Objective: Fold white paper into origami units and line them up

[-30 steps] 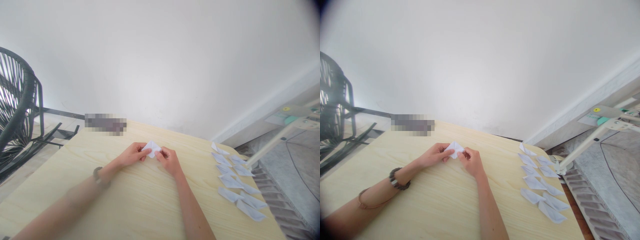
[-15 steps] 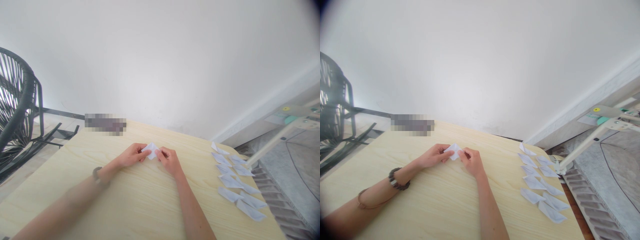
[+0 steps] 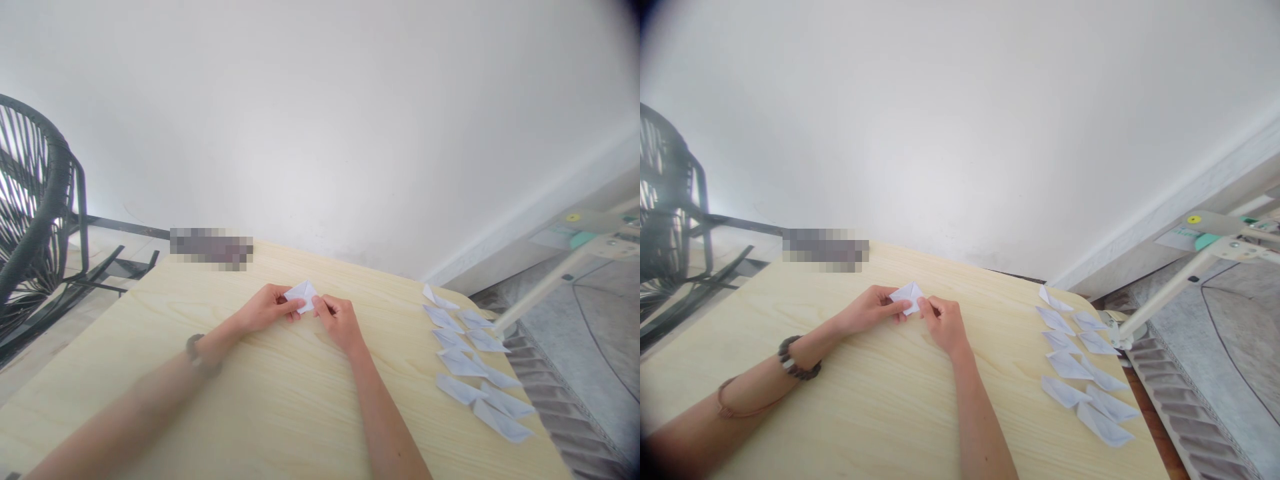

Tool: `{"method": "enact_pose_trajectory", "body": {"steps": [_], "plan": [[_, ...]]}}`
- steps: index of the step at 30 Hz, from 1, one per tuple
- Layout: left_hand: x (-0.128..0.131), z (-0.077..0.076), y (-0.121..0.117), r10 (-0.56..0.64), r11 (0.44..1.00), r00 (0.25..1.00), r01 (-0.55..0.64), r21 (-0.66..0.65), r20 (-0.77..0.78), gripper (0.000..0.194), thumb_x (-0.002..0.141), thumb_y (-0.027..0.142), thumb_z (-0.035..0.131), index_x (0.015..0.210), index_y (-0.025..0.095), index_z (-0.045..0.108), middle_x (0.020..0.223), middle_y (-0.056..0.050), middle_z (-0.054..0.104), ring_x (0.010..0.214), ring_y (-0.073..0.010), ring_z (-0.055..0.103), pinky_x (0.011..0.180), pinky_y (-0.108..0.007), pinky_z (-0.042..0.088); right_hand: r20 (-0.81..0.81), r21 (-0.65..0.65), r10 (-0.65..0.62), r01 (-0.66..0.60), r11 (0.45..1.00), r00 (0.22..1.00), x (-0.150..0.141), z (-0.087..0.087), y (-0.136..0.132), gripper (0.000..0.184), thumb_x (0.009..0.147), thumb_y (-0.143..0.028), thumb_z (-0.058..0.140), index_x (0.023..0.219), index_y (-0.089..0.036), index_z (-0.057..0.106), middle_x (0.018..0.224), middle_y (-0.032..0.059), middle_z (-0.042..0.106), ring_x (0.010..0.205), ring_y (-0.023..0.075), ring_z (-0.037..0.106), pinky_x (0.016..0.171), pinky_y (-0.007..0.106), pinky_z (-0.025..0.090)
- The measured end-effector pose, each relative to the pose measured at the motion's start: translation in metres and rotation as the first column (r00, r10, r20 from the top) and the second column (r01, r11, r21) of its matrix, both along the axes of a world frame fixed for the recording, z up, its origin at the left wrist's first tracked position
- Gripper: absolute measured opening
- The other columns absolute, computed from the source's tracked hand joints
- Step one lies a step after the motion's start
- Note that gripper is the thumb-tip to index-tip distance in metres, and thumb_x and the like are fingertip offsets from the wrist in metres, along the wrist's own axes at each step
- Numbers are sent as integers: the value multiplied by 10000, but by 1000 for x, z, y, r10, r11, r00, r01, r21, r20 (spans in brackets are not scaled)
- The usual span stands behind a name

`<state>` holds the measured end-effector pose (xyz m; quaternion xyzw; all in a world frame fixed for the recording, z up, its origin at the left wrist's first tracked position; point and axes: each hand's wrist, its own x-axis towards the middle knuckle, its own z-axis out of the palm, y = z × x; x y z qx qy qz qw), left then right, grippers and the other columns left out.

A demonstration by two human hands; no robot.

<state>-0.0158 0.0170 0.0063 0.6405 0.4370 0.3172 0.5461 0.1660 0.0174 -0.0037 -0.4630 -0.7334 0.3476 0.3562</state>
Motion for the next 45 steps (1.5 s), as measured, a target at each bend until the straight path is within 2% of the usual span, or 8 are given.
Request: {"method": "enact_pose_trajectory", "body": {"steps": [4, 11, 18, 26, 35, 45], "plan": [[-1, -1, 0, 0, 1000, 1000, 0, 11, -6, 334, 751, 431, 506, 677, 123, 612, 611, -27, 615, 596, -145, 555, 592, -230, 427, 6, 8, 25, -25, 1000, 1000, 0, 3, -1, 413, 827, -399, 367, 538, -153, 529, 472, -32, 397, 449, 70, 329, 465, 207, 258], [0, 0, 2, -3, 1000, 1000, 3, -12, 9, 339, 778, 423, 471, 692, 128, 613, 631, -21, 620, 610, -145, 565, 605, -223, 429, -33, -53, 47, -49, 997, 998, 1, 0, 0, 404, 825, -414, 362, 549, -154, 503, 477, -36, 366, 448, 71, 306, 453, 208, 250], [-3, 3, 1, -47, 996, 998, 50, 68, -53, 374, 813, 411, 419, 626, 126, 571, 614, -5, 574, 596, -122, 517, 581, -209, 383, -58, -53, 58, -61, 997, 997, 0, 1, 0, 313, 798, -384, 408, 575, -167, 435, 528, -41, 346, 479, 70, 290, 459, 202, 244], [3, -1, 0, 29, 998, 1000, -29, 58, 5, 297, 789, 419, 458, 776, 138, 555, 691, -3, 551, 626, -127, 540, 591, -218, 408, -15, -16, 31, -31, 999, 999, -1, 0, -1, 311, 804, -380, 400, 582, -166, 440, 523, -43, 347, 476, 70, 310, 462, 204, 245], [-1, -3, 2, -13, 997, 1000, 14, 78, -14, 300, 783, 412, 464, 718, 130, 545, 663, 4, 539, 619, -116, 495, 581, -214, 389, 16, 13, 78, -78, 997, 997, 0, -1, -1, 303, 823, -359, 386, 613, -160, 474, 547, -38, 385, 492, 69, 328, 475, 200, 252], [2, 2, 1, 1, 999, 1000, -2, 32, 19, 277, 757, 401, 500, 772, 131, 558, 685, -5, 553, 646, -127, 515, 592, -225, 400, -4, -11, 43, -43, 999, 999, 0, -1, -1, 296, 819, -368, 399, 625, -161, 486, 529, -43, 371, 482, 70, 323, 466, 198, 247]]}}
